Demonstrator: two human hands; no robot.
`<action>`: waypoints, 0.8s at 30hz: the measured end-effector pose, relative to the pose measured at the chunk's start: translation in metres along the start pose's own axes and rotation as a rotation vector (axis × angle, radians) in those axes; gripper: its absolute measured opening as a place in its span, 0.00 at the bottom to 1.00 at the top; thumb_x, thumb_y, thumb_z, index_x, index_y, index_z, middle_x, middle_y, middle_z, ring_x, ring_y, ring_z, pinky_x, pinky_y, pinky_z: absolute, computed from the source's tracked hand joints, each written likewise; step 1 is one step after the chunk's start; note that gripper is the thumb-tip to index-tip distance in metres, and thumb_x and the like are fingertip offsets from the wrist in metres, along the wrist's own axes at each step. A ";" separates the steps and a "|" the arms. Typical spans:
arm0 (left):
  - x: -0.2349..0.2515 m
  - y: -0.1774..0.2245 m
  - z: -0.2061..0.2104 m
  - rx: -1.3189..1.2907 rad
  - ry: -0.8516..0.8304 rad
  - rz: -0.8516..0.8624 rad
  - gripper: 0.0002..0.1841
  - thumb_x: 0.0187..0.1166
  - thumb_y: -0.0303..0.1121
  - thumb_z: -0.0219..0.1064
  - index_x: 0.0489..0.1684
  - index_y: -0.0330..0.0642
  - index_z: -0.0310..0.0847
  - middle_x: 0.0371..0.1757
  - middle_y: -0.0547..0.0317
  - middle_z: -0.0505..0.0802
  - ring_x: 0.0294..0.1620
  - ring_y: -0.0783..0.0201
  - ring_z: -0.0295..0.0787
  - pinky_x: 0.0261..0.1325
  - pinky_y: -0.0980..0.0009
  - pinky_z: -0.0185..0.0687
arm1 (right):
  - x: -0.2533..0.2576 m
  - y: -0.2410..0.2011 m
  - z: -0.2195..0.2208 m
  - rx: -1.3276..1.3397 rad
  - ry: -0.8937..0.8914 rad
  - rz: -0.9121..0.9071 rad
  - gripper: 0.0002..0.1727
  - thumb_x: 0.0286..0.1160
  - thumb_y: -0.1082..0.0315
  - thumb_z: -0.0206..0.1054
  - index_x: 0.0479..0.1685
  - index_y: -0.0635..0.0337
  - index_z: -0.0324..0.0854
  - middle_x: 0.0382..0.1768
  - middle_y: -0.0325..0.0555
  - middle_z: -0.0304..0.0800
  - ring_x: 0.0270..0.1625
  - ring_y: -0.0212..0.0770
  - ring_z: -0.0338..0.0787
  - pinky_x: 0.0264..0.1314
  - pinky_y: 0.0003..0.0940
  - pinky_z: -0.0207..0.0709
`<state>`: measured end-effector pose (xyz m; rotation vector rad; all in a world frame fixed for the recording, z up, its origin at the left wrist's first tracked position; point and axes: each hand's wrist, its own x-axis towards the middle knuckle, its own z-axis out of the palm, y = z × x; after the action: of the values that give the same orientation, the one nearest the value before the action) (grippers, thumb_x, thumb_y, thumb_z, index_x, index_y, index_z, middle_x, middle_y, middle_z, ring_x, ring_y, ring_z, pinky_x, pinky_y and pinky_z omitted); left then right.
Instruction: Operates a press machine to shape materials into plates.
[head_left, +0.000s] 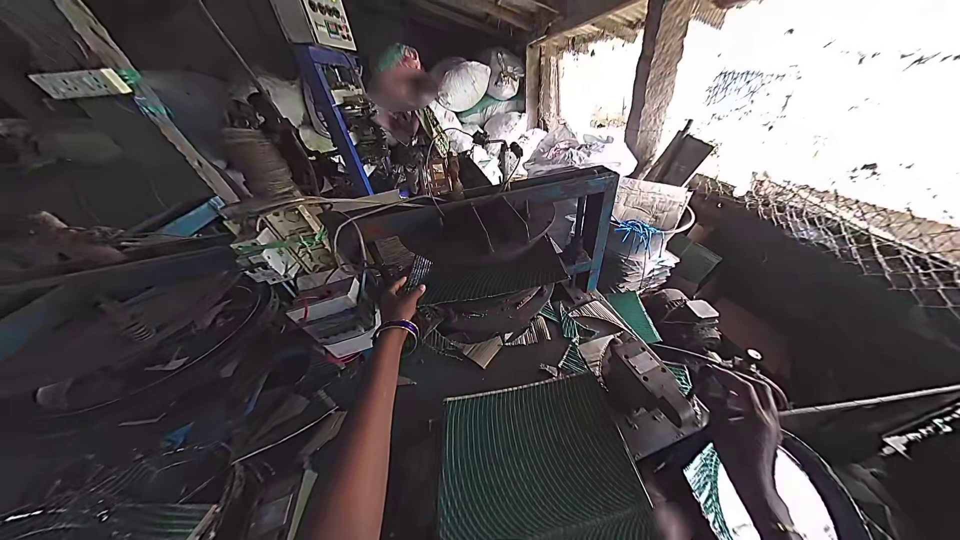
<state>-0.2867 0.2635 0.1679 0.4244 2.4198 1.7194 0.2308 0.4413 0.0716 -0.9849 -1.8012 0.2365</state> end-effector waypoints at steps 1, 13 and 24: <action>0.002 -0.001 0.001 0.011 -0.005 -0.002 0.35 0.76 0.34 0.77 0.84 0.36 0.68 0.73 0.31 0.81 0.62 0.43 0.84 0.63 0.49 0.79 | 0.010 -0.003 0.006 -0.014 -0.022 0.007 0.18 0.77 0.69 0.61 0.58 0.70 0.86 0.59 0.72 0.85 0.65 0.72 0.84 0.66 0.68 0.75; -0.208 -0.153 0.045 0.150 -0.340 0.218 0.22 0.85 0.37 0.61 0.71 0.31 0.78 0.64 0.41 0.88 0.61 0.53 0.87 0.65 0.56 0.83 | 0.085 0.001 0.106 -0.449 -0.402 0.091 0.13 0.78 0.73 0.59 0.51 0.64 0.88 0.46 0.64 0.93 0.50 0.67 0.93 0.48 0.66 0.81; -0.252 -0.187 0.072 0.702 -0.379 0.305 0.27 0.77 0.55 0.66 0.74 0.57 0.82 0.82 0.55 0.78 0.82 0.44 0.70 0.81 0.39 0.61 | 0.083 0.010 0.112 -0.489 -0.411 0.104 0.11 0.80 0.70 0.61 0.49 0.63 0.88 0.46 0.63 0.94 0.49 0.67 0.93 0.47 0.69 0.79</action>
<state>-0.0546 0.1931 -0.0435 1.1273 2.6713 0.6903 0.1294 0.5374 0.0713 -1.4560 -2.2438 0.0606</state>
